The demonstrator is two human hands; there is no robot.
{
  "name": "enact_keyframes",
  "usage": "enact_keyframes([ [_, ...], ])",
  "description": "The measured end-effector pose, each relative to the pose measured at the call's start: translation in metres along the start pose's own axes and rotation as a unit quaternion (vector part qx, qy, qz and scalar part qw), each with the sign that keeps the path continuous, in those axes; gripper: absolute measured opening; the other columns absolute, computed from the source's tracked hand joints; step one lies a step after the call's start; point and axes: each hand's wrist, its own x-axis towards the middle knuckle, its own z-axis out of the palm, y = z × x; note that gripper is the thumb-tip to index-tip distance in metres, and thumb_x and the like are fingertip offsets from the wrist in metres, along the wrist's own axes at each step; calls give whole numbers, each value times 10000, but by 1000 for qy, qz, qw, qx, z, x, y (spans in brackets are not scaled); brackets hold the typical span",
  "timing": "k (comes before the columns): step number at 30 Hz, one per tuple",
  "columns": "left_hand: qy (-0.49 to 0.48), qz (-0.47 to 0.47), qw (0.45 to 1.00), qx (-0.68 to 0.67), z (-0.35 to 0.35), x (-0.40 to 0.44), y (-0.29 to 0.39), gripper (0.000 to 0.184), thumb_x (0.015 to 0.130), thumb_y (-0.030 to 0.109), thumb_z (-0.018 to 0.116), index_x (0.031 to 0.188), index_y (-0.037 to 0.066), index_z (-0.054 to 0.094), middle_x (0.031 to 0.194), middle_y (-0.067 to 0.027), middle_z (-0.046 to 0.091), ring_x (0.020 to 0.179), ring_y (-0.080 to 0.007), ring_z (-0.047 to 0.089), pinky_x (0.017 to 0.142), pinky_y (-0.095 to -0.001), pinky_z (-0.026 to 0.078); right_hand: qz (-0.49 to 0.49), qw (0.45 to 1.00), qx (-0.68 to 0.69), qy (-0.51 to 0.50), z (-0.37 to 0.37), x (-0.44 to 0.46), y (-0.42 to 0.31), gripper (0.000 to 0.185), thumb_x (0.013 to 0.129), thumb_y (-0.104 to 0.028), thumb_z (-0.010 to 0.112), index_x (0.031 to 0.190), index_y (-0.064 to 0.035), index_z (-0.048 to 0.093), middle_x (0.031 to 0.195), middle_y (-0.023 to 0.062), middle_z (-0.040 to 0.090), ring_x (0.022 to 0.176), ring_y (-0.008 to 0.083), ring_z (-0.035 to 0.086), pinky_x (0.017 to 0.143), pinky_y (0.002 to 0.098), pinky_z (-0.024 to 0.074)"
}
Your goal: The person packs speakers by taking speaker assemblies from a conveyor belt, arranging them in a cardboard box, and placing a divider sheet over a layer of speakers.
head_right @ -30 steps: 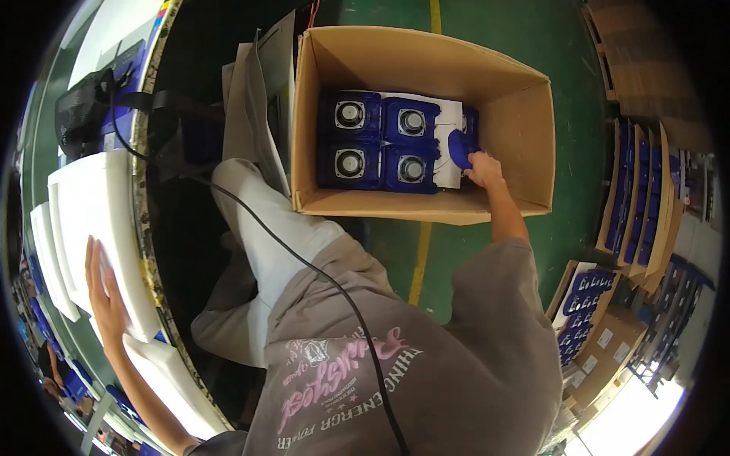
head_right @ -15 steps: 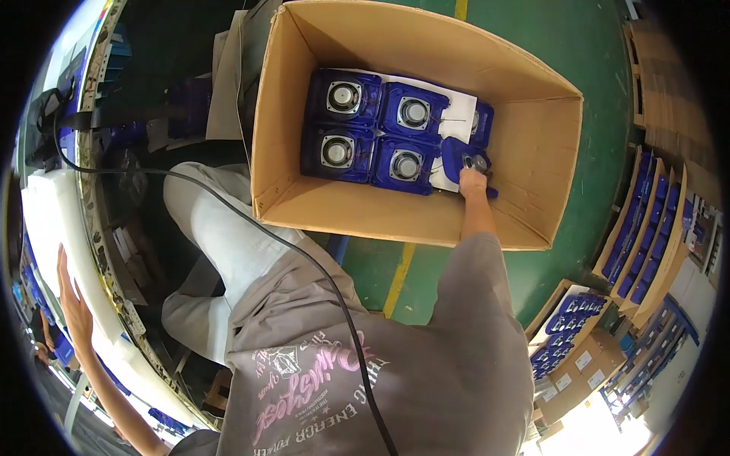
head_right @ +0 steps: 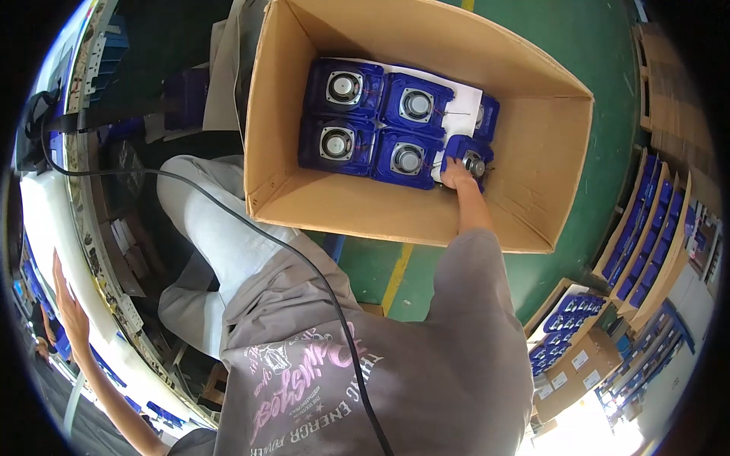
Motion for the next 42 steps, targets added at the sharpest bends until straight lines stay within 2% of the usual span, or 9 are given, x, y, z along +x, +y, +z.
enact_keyframes([
  [5,-9,-11,1000,14,0,-6,-3,519,1007,320,433,1497,188,326,1529,-138,344,1412,-332,333,1118,-558,321,45,988,-35,-142,3,1,-13,891,905,-250,444,1500,-55,-190,1582,236,136,1433,358,266,1182,415,239],
  [12,-22,-23,999,32,-2,-8,-2,530,1004,343,443,1498,188,330,1531,-138,337,1413,-339,327,1100,-589,326,46,983,-83,-155,8,7,-16,924,864,-194,478,1484,40,-166,1384,260,499,1287,329,507,1075,458,378],
  [28,-14,-42,999,17,2,-23,-4,526,997,338,492,1482,183,361,1518,-142,360,1394,-334,362,1093,-566,350,28,978,-114,-172,20,-14,-22,938,880,-217,498,1472,55,-176,1367,282,499,1247,356,530,1048,395,415],
  [32,-2,-29,1000,-5,4,-22,-7,543,984,344,508,1480,181,361,1512,-142,371,1385,-336,377,1091,-560,358,59,972,185,131,46,3,11,905,872,-315,608,1473,95,72,1323,276,536,1208,378,549,1029,407,425],
  [33,5,-30,999,-11,6,-21,-7,547,981,347,512,1480,181,361,1511,-143,373,1382,-337,381,1091,-559,358,78,926,226,291,62,17,17,581,797,-271,746,1190,57,470,1095,248,649,1047,384,634,920,405,485],
  [36,-2,-13,1000,-5,6,-25,-16,562,971,371,519,1475,178,363,1505,-150,380,1379,-346,382,1093,-563,353,73,957,269,84,61,62,55,503,759,-331,794,1010,55,594,972,217,686,888,349,676,805,398,515],
  [37,-8,-7,1000,1,4,-24,-18,565,970,378,520,1474,177,363,1506,-151,378,1380,-348,381,1093,-564,352,67,947,300,94,67,71,60,530,763,-414,784,941,67,650,912,205,696,811,314,681,749,371,523],
  [40,-13,-35,999,23,6,-27,-16,578,963,379,529,1475,175,354,1508,-152,371,1383,-355,372,1094,-578,343,68,978,140,136,44,57,37,693,779,-490,740,1109,108,623,1028,225,688,857,299,688,773,356,526],
  [42,-9,-57,998,25,9,-27,-16,584,962,380,528,1478,176,346,1510,-152,366,1385,-359,367,1091,-589,340,95,969,166,155,40,45,25,746,784,-501,709,1250,67,580,1191,223,646,1028,296,664,883,370,512],
])
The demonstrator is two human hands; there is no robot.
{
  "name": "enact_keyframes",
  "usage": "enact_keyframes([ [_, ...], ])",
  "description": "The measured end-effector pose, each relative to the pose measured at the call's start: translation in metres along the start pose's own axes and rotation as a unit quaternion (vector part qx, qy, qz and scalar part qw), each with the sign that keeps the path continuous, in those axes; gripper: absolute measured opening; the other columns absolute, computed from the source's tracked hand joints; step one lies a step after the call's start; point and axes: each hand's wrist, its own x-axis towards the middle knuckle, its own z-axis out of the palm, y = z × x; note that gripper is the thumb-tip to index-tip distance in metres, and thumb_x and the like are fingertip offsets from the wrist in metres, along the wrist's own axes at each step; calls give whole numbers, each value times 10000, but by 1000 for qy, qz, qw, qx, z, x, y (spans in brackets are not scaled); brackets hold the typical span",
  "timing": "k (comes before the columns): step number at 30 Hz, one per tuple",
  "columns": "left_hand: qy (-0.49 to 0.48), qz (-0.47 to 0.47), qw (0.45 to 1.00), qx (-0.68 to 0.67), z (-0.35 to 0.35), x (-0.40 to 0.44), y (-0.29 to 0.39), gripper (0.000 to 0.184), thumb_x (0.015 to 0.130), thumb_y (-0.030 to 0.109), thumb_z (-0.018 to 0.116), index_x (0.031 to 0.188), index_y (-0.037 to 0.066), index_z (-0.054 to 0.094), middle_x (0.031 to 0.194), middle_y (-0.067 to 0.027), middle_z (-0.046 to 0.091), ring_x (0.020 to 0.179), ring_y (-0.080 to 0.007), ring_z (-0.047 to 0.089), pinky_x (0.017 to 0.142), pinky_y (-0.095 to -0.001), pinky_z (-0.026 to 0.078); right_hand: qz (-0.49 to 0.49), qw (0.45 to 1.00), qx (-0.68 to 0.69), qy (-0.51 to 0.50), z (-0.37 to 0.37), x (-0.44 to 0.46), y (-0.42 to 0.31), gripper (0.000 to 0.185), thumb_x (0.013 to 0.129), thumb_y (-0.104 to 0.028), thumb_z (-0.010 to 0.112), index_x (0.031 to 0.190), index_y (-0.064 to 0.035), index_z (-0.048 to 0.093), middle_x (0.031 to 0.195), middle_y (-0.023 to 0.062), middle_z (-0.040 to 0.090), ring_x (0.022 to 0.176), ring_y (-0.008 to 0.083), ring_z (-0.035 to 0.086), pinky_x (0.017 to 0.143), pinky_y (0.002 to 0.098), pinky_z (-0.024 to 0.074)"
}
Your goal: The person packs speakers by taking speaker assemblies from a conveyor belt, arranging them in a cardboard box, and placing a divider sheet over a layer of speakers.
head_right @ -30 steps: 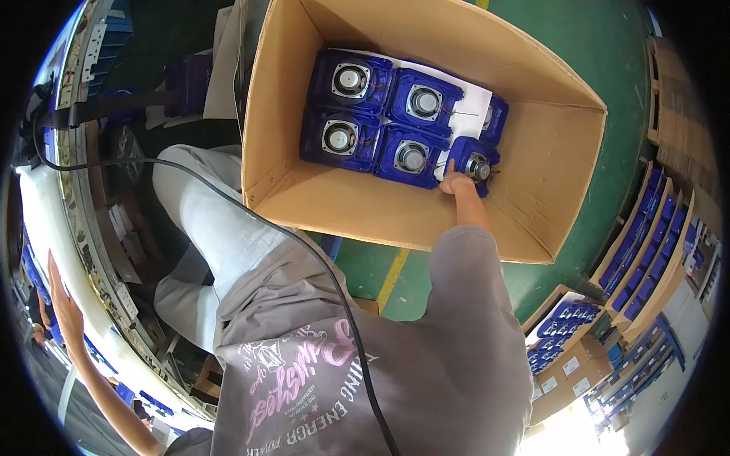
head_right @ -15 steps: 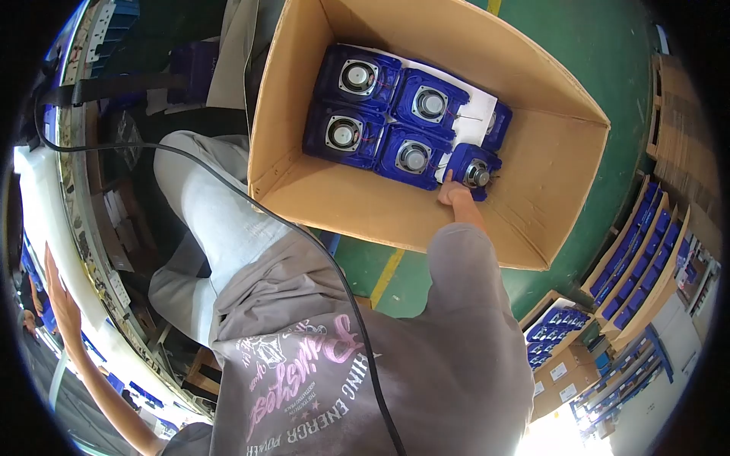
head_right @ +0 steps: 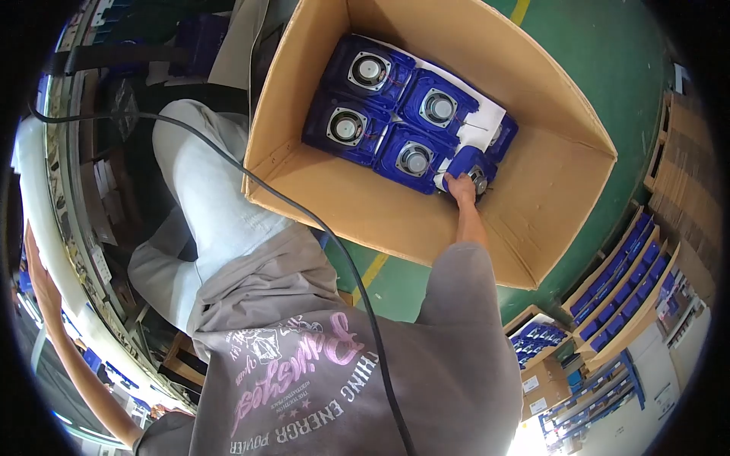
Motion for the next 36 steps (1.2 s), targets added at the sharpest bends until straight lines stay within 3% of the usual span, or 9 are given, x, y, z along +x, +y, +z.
enact_keyframes([
  [3,-2,13,1000,12,2,-2,-5,592,961,405,515,1481,179,341,1511,-153,364,1387,-365,360,1085,-602,340,64,997,-29,-24,-50,-58,-42,600,781,-406,678,1289,-93,609,1272,158,624,1182,310,595,1004,393,461],
  [7,4,43,999,-1,2,0,-6,612,959,455,488,1482,171,343,1507,-155,371,1388,-365,361,1078,-597,354,81,987,-139,-21,-42,-70,-44,453,766,-320,587,1184,-177,687,1232,157,645,1172,329,598,984,416,479],
  [12,0,23,1000,8,-2,-4,-5,579,971,398,487,1473,137,361,1495,-160,391,1376,-354,379,1101,-534,348,50,987,-152,1,-46,-62,-40,399,769,-287,624,1083,-55,707,1154,196,669,1106,348,633,942,441,495],
  [20,-15,0,999,-33,-10,0,3,548,969,277,480,1441,18,381,1470,-202,410,1379,-366,363,1123,-444,300,-69,943,-247,-211,3,-2,-17,469,857,-250,504,1222,21,620,1342,245,539,1272,375,502,1074,422,395],
  [21,-13,-2,999,-48,-9,0,2,550,966,264,482,1443,13,378,1472,-207,405,1383,-367,356,1126,-444,293,-40,937,-238,-254,13,5,-11,559,867,-262,474,1303,85,525,1420,263,452,1364,371,393,1145,410,298],
  [28,-17,27,999,-25,-7,1,-2,590,957,290,495,1463,24,351,1500,-208,364,1393,-365,339,1141,-458,272,-40,936,-56,-346,29,-9,-9,783,836,-353,570,1436,87,326,1493,269,348,1403,364,329,1161,387,282],
  [32,-15,23,999,-33,-8,0,-2,605,952,299,504,1468,27,343,1508,-206,353,1397,-366,333,1146,-462,265,-40,952,-99,-287,58,-19,3,937,846,-439,559,1500,72,125,1576,250,151,1461,363,176,1194,350,193],
  [33,-11,24,999,-40,-10,-2,0,609,951,301,506,1469,27,341,1510,-206,350,1398,-366,332,1147,-463,264,-30,933,-159,-323,44,-31,-14,923,885,-477,468,1506,70,61,1595,235,59,1486,349,55,1208,434,116],
  [36,-25,40,999,-2,-12,0,-4,634,942,327,515,1474,33,332,1513,-198,347,1408,-360,318,1153,-471,261,64,918,-211,-331,19,-47,-39,882,913,-454,390,1502,80,9,1599,231,16,1493,332,-3,1190,541,75],
])
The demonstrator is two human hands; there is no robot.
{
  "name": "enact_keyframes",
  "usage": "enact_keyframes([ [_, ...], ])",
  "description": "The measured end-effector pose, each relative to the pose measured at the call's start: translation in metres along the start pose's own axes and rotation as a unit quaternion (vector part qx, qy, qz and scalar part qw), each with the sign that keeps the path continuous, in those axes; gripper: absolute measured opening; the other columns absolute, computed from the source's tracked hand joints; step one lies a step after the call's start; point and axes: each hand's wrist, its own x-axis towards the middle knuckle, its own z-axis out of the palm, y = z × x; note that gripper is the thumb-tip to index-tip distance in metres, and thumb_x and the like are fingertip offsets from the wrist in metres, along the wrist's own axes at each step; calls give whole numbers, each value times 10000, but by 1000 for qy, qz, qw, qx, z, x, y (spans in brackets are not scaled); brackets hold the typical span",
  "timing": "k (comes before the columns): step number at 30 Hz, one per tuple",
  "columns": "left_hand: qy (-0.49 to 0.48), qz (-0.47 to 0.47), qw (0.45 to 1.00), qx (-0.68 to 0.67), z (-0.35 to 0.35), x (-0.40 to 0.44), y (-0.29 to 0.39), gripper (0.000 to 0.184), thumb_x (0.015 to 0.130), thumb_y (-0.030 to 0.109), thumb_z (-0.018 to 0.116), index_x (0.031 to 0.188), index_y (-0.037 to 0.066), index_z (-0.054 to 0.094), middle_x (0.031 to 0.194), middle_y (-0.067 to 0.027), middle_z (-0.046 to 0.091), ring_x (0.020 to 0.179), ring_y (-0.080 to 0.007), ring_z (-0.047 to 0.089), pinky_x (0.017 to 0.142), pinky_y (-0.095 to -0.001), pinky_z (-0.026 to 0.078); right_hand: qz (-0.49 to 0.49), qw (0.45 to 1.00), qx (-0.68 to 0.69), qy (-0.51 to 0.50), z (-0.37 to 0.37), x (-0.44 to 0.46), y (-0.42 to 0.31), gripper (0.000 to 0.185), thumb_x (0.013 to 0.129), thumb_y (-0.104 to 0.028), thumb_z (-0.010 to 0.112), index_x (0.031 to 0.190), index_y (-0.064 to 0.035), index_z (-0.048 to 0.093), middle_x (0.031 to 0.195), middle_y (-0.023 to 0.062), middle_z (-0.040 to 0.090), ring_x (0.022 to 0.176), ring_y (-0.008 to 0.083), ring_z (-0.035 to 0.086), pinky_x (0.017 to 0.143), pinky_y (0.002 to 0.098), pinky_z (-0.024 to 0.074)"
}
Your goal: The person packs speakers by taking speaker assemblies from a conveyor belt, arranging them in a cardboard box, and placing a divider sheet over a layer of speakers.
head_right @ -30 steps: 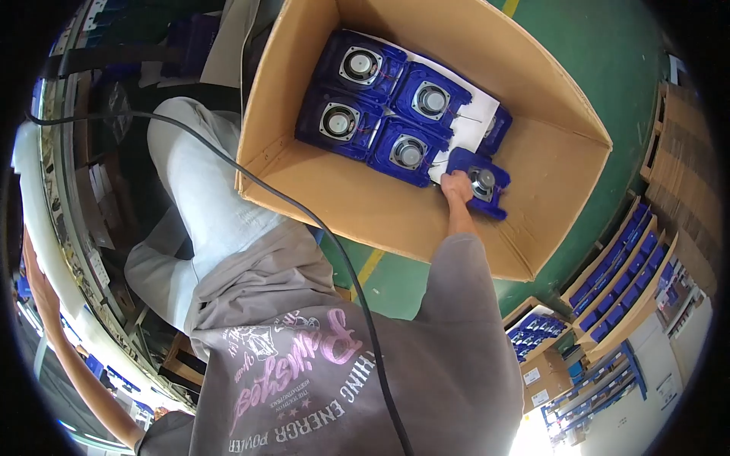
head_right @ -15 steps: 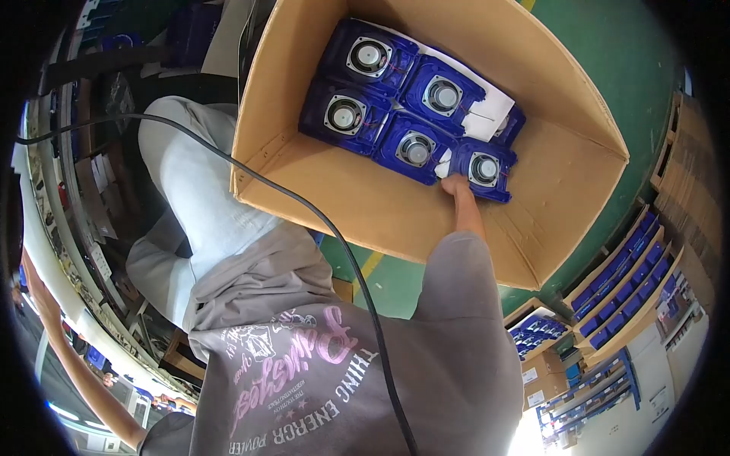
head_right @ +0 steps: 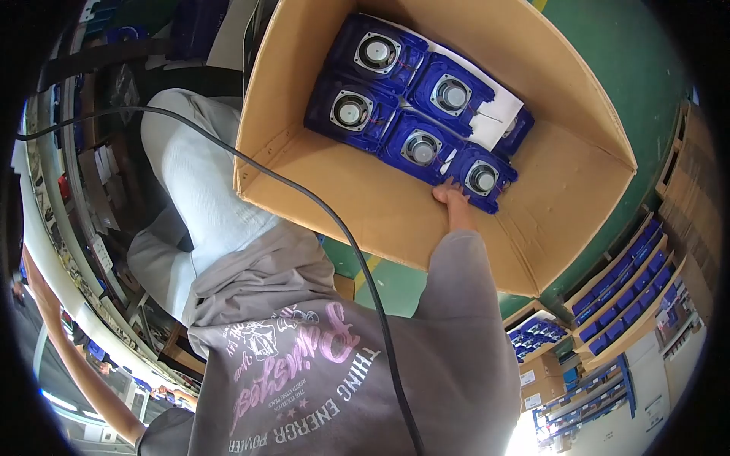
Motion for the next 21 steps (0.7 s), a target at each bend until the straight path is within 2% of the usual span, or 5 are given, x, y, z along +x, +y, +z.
enact_keyframes([
  [5,7,-13,1000,4,-1,-2,5,622,957,335,474,1473,22,325,1515,-195,347,1410,-376,307,1148,-485,261,29,998,-38,45,12,-9,-26,849,904,-387,399,1493,106,39,1572,238,194,1456,365,215,1166,569,113],
  [9,8,-3,1000,23,2,-3,-1,622,974,348,416,1478,3,299,1516,-206,345,1406,-412,293,1143,-516,246,-108,991,-71,-43,7,29,-13,828,889,-342,439,1485,117,95,1579,246,148,1460,381,174,1195,469,141],
  [12,5,0,999,44,3,-5,-3,625,987,358,372,1482,-12,280,1516,-214,343,1403,-438,282,1140,-539,235,-74,997,-15,10,12,27,0,881,908,-528,408,1507,55,131,1584,233,137,1469,344,158,1204,398,151],
  [17,26,68,995,62,11,-12,-21,635,1003,376,316,1492,-24,250,1530,-212,325,1396,-487,263,1137,-567,217,-80,997,-17,-12,12,16,9,819,908,-405,381,1516,45,68,1594,224,83,1482,333,105,1211,403,132],
  [21,8,-15,1000,-5,6,-2,-7,607,968,375,473,1475,69,342,1503,-183,367,1408,-358,321,1144,-497,279,-62,996,-44,-42,12,32,3,808,913,-355,363,1522,23,-9,1601,214,35,1486,325,85,1212,409,131],
])
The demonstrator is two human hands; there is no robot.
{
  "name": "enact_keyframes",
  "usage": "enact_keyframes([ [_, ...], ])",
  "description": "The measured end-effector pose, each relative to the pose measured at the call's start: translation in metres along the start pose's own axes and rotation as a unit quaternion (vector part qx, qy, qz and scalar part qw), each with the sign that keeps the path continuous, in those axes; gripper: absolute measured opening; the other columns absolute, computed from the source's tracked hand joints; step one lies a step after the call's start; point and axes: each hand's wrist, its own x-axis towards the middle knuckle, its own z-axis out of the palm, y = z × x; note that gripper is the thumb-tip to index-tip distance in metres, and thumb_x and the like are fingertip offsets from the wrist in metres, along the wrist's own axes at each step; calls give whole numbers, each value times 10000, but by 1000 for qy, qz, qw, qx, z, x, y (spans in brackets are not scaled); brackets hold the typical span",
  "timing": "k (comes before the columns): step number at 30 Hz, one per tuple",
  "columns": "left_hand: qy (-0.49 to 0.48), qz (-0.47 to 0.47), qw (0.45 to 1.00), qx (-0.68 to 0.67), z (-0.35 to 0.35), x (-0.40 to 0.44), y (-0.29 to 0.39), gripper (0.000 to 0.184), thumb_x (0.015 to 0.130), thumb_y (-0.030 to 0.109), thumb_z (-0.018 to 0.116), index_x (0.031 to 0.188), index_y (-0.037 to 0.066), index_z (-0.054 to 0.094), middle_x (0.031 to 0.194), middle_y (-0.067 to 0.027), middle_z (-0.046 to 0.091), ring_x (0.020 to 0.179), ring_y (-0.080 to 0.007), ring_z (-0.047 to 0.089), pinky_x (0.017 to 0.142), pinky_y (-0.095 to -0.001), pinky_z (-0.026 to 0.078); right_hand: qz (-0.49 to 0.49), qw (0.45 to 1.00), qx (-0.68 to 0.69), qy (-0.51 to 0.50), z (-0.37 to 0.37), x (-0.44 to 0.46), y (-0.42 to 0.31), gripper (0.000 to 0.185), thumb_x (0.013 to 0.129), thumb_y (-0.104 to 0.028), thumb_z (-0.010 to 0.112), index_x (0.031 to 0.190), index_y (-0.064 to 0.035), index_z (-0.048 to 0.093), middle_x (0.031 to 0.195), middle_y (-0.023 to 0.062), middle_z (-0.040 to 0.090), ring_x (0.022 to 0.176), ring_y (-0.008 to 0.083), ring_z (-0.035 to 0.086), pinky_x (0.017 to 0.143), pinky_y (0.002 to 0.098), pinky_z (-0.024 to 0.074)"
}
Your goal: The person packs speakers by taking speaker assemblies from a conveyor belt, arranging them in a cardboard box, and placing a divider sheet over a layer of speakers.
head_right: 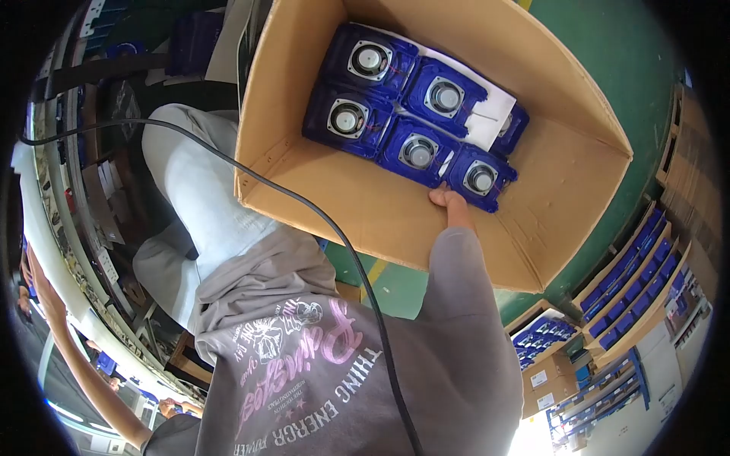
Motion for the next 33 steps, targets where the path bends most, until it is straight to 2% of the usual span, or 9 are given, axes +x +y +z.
enact_keyframes([
  [3,39,8,998,47,12,-9,-12,622,963,434,458,1482,113,340,1502,-177,369,1410,-357,318,1136,-542,286,35,998,-25,53,6,0,-9,709,916,-315,377,1522,-2,182,1574,212,195,1450,340,236,1183,442,226],
  [6,50,4,998,-22,15,1,4,691,931,503,477,1489,124,327,1511,-183,344,1412,-353,313,1137,-569,256,-87,972,-216,35,-11,-39,-41,459,902,-238,427,1257,-15,613,1372,184,536,1281,333,508,1052,423,425],
  [10,89,15,996,-6,17,17,36,626,952,462,449,1473,127,355,1495,-173,368,1395,-347,342,1128,-558,287,-314,936,-104,124,-30,-83,-83,463,933,-292,455,1306,-36,552,1275,196,601,1199,360,557,1025,422,431],
  [13,129,17,991,-13,13,23,49,580,968,431,428,1461,129,376,1483,-165,385,1382,-343,363,1121,-550,310,-275,933,-22,232,-41,-181,-126,442,953,-297,464,1288,-27,563,1277,202,596,1199,371,551,1026,420,428],
  [19,147,-97,981,-85,21,21,58,504,1016,474,319,1454,242,407,1504,-104,379,1416,-298,320,1146,-531,281,-446,807,177,345,12,-329,-184,384,953,-302,488,1193,-31,616,1103,230,654,1064,400,612,938,462,476],
  [23,174,-56,981,-70,33,19,42,442,1026,347,328,1445,240,421,1500,-91,386,1414,-304,318,1162,-527,257,-346,830,107,425,57,-359,-223,369,950,-333,449,982,-40,672,999,224,667,957,426,618,841,493,491],
  [27,170,-85,974,-122,23,16,56,417,1002,195,373,1406,207,478,1490,-96,409,1393,-320,352,1155,-500,290,-359,770,155,504,55,-365,-224,317,928,-311,486,970,-65,682,947,201,677,908,411,633,792,502,505],
  [32,151,-1,951,-270,6,2,46,484,871,43,516,1353,72,518,1431,-242,428,1325,-392,407,1102,-473,332,-382,805,95,444,52,-344,-216,366,949,-329,495,1043,-19,666,958,244,664,949,418,630,838,473,483],
  [33,109,6,944,-312,-3,-7,39,415,908,61,516,1322,73,545,1441,-195,438,1356,-349,389,1127,-448,311,-386,786,106,471,58,-339,-218,325,957,-283,487,986,-5,652,855,220,636,798,355,618,729,413,464],
])
